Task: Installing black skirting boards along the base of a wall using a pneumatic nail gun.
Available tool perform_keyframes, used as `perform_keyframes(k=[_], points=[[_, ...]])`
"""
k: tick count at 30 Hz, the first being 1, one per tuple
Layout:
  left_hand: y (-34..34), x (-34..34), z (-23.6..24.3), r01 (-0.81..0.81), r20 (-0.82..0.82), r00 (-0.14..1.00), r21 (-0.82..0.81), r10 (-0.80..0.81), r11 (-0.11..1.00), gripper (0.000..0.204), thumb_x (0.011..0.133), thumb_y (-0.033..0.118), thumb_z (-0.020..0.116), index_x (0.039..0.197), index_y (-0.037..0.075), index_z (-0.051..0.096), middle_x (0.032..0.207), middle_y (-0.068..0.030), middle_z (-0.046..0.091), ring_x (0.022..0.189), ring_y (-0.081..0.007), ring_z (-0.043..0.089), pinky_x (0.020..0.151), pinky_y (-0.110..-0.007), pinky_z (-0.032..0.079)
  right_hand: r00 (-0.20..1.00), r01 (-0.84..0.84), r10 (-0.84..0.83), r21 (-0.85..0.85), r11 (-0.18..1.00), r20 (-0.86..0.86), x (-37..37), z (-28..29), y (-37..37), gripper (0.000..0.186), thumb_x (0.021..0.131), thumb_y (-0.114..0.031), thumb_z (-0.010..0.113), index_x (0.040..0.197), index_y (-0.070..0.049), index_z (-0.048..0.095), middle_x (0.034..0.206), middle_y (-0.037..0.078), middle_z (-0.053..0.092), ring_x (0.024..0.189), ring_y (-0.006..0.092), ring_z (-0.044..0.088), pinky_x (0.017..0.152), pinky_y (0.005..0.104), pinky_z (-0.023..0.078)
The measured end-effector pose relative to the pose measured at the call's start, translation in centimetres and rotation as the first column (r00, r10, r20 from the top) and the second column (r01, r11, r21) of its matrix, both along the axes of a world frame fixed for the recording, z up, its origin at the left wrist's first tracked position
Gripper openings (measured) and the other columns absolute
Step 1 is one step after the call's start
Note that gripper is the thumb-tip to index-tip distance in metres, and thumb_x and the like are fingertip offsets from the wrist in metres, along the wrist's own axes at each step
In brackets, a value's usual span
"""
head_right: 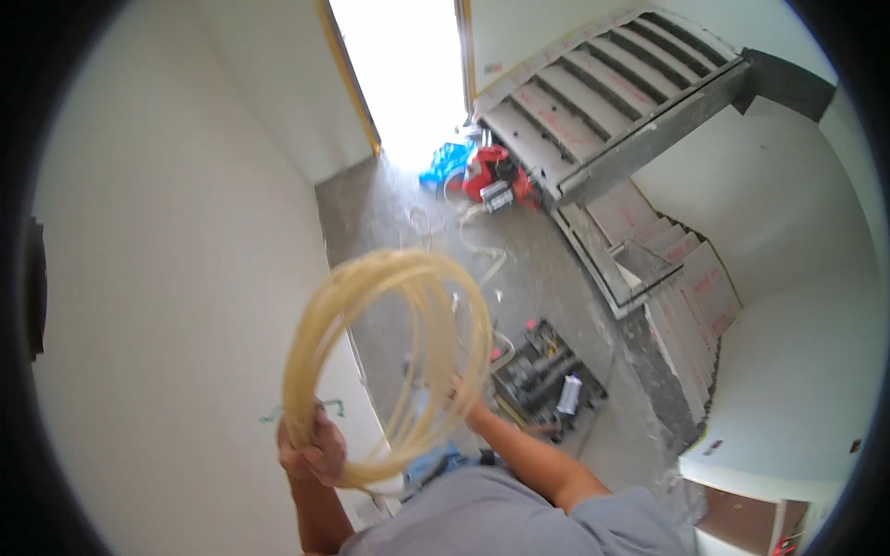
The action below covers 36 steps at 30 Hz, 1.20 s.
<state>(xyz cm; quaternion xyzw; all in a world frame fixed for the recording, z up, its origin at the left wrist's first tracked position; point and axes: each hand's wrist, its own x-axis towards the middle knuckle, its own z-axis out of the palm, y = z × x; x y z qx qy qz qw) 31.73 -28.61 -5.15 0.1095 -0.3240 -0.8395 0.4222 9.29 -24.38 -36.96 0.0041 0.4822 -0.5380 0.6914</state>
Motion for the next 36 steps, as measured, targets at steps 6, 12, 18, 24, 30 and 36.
perform_keyframes(k=[6, 12, 18, 24, 30, 36], points=[[-20.6, -2.1, -2.3, 0.06, 0.113, 0.991, 0.094, -0.071, 0.994, 0.046, 0.075, -0.007, 0.061, 0.119, -0.008, 0.048, 0.059, -0.0117, 0.052, 0.036, -0.0213, 0.049, 0.035, -0.035, 0.041, 0.971, 0.233, -0.218, 0.193, 0.953, -0.098, -3.4, -1.6, -11.7, 0.025, 0.103, -0.044, 0.055, 0.106, -0.02, 0.056, 0.07, -0.004, 0.045, 0.047, 0.0076, 0.037, 0.04, 0.0243, 0.028], [-38.8, -4.3, 2.3, 0.125, 0.407, 0.9, 0.095, -0.153, 0.988, 0.037, 0.08, 0.005, 0.068, 0.111, -0.002, 0.049, 0.063, -0.0088, 0.051, 0.038, -0.0175, 0.047, 0.037, -0.031, 0.042, 0.967, 0.217, -0.187, 0.168, 0.962, -0.176, -1.7, -0.1, -25.3, 0.029, 0.102, -0.045, 0.054, 0.105, -0.016, 0.051, 0.064, -0.003, 0.037, 0.044, 0.0076, 0.032, 0.039, 0.0236, 0.025], [-54.3, -8.0, 2.3, 0.198, 0.312, 0.929, 0.04, -0.2, 0.979, 0.037, 0.082, 0.006, 0.069, 0.113, -0.002, 0.049, 0.067, -0.0081, 0.052, 0.04, -0.0167, 0.049, 0.038, -0.03, 0.044, 0.945, 0.321, -0.311, 0.114, 0.94, -0.099, -4.1, -1.1, -39.2, 0.031, 0.101, -0.042, 0.053, 0.107, -0.012, 0.05, 0.066, -0.001, 0.037, 0.046, 0.0079, 0.033, 0.039, 0.0243, 0.026], [-70.5, -13.4, 0.0, 0.34, 0.353, 0.881, -0.011, -0.314, 0.941, 0.033, 0.081, 0.004, 0.068, 0.109, -0.003, 0.05, 0.065, -0.0091, 0.054, 0.041, -0.0172, 0.052, 0.039, -0.03, 0.045, 0.98, 0.193, -0.162, 0.343, 0.919, -0.116, -9.0, -8.7, -52.4, 0.023, 0.1, -0.028, 0.055, 0.104, -0.005, 0.054, 0.078, 0.011, 0.06, 0.061, 0.0232, 0.061, 0.05, 0.034, 0.049], [-85.8, -18.8, 0.9, 0.348, 0.475, 0.825, -0.002, -0.306, 0.937, 0.03, 0.079, 0.006, 0.071, 0.103, -0.003, 0.053, 0.067, -0.0091, 0.058, 0.045, -0.0177, 0.057, 0.043, -0.03, 0.047, 0.899, 0.214, -0.055, 0.326, 0.921, -0.435, -15.2, -7.0, -68.8, 0.03, 0.099, -0.025, 0.051, 0.115, -0.005, 0.066, 0.078, 0.017, 0.065, 0.067, 0.0264, 0.068, 0.057, 0.04, 0.055], [-102.0, -25.0, 4.5, 0.296, 0.434, 0.863, -0.022, -0.257, 0.955, 0.022, 0.081, 0.005, 0.072, 0.096, -0.002, 0.058, 0.071, -0.0098, 0.061, 0.057, -0.0203, 0.065, 0.052, -0.032, 0.054, 0.566, -0.393, 0.558, 0.397, 0.829, -0.607, -23.1, -8.0, -83.4, 0.032, 0.094, -0.023, 0.057, 0.117, -0.005, 0.072, 0.085, 0.012, 0.072, 0.065, 0.0195, 0.065, 0.057, 0.0325, 0.053]])
